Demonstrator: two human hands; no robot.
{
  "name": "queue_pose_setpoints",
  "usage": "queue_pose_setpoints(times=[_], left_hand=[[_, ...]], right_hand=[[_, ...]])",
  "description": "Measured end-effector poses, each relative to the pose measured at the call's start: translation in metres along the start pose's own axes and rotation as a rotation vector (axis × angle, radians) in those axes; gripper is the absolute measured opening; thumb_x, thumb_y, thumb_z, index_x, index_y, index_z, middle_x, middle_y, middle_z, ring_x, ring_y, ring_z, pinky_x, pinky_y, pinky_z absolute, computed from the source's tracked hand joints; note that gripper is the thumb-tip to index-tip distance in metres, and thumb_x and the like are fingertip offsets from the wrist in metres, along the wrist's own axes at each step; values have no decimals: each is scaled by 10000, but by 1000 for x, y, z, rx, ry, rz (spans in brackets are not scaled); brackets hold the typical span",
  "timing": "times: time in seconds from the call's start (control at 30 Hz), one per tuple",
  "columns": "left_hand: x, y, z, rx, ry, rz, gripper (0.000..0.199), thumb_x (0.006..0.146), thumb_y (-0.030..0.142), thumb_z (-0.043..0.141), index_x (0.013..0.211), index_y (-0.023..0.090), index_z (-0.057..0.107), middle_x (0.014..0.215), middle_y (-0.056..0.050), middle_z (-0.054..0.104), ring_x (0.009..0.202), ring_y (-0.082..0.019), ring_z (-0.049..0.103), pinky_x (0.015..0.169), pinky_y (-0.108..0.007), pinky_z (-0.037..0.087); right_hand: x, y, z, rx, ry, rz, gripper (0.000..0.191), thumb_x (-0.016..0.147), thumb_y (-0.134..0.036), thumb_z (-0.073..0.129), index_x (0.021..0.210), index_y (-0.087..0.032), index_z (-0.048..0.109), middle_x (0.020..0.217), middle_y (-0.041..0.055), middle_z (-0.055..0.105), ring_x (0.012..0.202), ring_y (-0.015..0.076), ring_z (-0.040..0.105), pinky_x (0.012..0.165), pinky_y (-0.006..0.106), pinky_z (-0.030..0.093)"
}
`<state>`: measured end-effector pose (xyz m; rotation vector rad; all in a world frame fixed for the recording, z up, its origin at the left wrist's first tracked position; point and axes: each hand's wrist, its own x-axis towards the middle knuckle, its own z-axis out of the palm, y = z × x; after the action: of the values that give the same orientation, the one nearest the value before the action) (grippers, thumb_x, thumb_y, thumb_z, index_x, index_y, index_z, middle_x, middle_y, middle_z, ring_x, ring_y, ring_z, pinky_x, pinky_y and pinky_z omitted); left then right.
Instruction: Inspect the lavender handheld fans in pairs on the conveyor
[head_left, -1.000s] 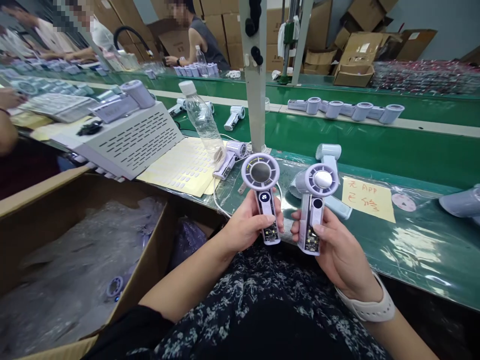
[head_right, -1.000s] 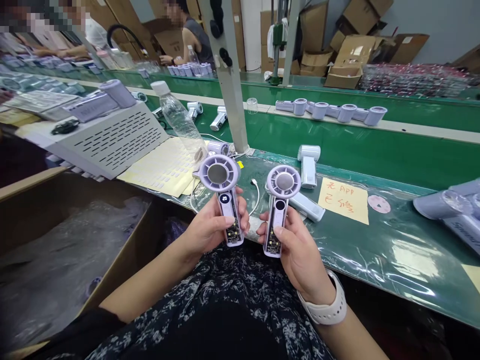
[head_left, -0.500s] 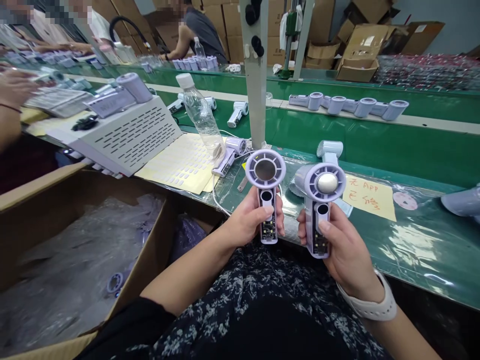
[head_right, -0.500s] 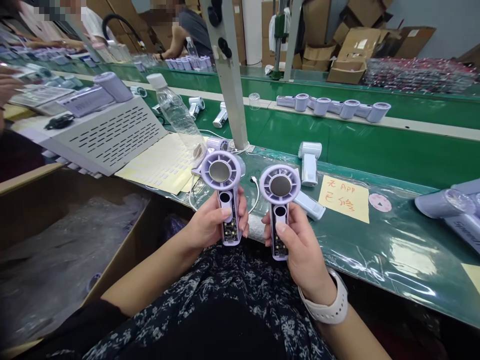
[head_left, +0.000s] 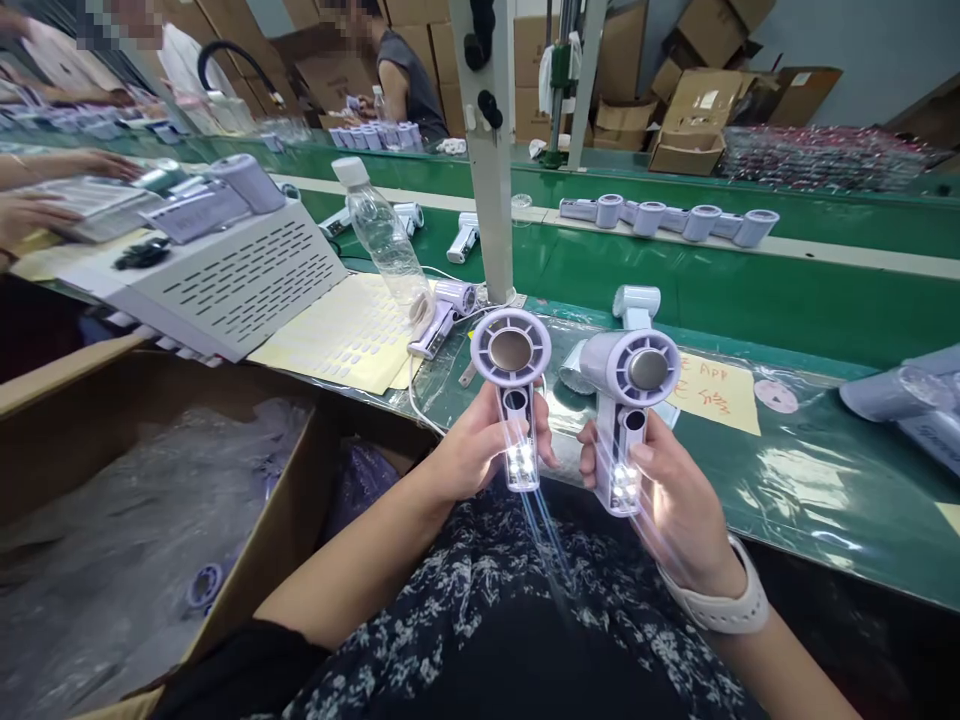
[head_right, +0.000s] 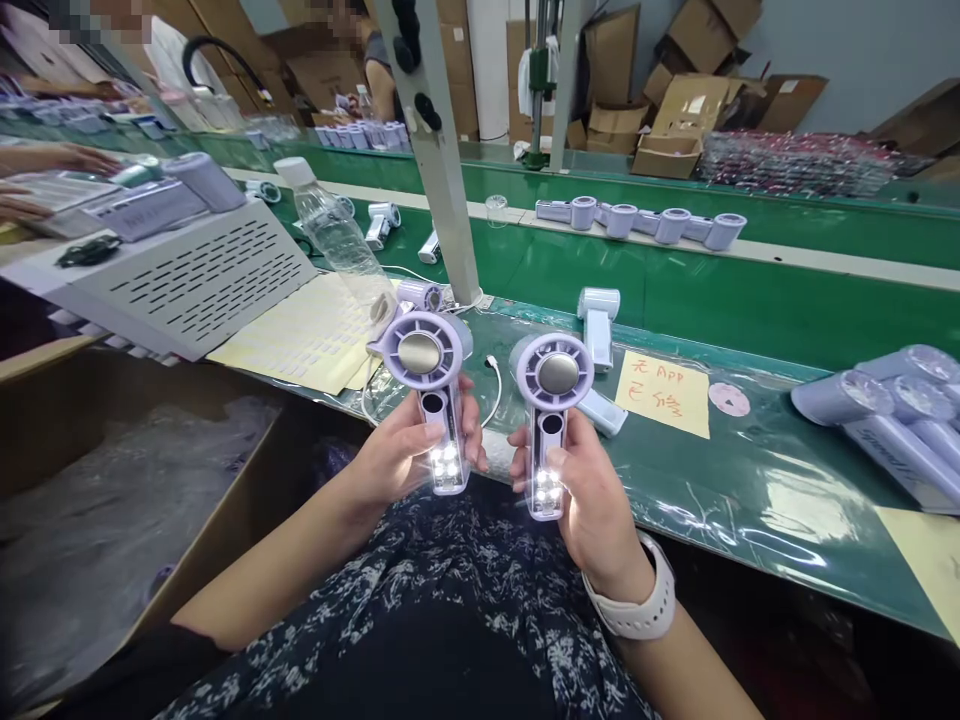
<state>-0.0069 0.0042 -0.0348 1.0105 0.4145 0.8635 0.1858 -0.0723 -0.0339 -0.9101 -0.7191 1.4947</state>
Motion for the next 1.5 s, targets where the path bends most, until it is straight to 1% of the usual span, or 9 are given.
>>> queue_pose_setpoints(times=[0.23,0.37,0.53,0.63,0.83,1.03,1.2,1.33,1.5], left_hand=[[1,-1,5,145,133,-36,522,808,408,842,1118,203,475,1018,-37,708,799,-204,768,747,-348,619],[3,-6,7,156,218,-63,591,826,563,793,1112,237,392,925,-31,752,628,-191,742,548,-285,567],[-2,-3,13,47,157,-73,483,896,607,645,1103,257,385,900,-24,772,603,-229,750,556,-346,600],[-13,12,24,24,90,-72,444,917,544,658,1146,266,398,1025,-53,779,694,-243,780,632,-375,633],[-20,37,40,-20,79,-44,361,945,406,689,1185,261,461,1043,-44,760,864,-232,782,763,-355,626],[-5,25,36,-155,56,-233,545,689,295,943,1106,147,625,860,-11,676,730,-143,685,733,-274,577],[-2,19,32,-219,100,-207,425,804,442,844,1035,148,642,925,-50,709,765,-157,696,741,-287,587],[-3,20,28,-233,22,-161,318,866,332,757,1115,180,632,1010,-72,768,865,-228,764,827,-371,616],[-6,23,20,-32,20,-173,462,861,303,818,1246,198,586,1136,-105,791,1002,-260,780,868,-375,619]], right_hand=[[3,6,-10,-36,46,-65,203,925,-349,706,1088,-235,666,988,49,723,733,155,667,606,263,564],[6,6,-7,91,17,-10,274,972,-484,629,1018,-219,684,890,60,750,594,158,655,521,279,556],[2,-4,6,135,26,61,370,1002,-518,600,1097,-210,781,1153,129,801,981,295,780,859,463,665],[-7,-15,13,123,-35,23,291,989,-473,641,1119,-267,801,1186,103,805,990,334,794,869,536,668],[-16,-30,19,84,0,-66,184,959,-405,702,1061,-302,814,1096,72,813,973,320,786,802,478,683],[-5,-29,24,180,25,-5,315,957,-442,577,836,-229,776,834,63,696,743,209,672,695,362,644],[-4,-28,28,162,55,53,441,996,-476,474,812,-192,758,815,92,670,697,193,614,629,322,579],[-5,-29,25,169,79,-15,351,959,-462,510,828,-238,745,781,80,659,709,227,617,542,324,534],[-5,-26,15,138,169,-117,226,943,-431,581,952,-278,746,841,61,722,737,248,670,646,407,602]])
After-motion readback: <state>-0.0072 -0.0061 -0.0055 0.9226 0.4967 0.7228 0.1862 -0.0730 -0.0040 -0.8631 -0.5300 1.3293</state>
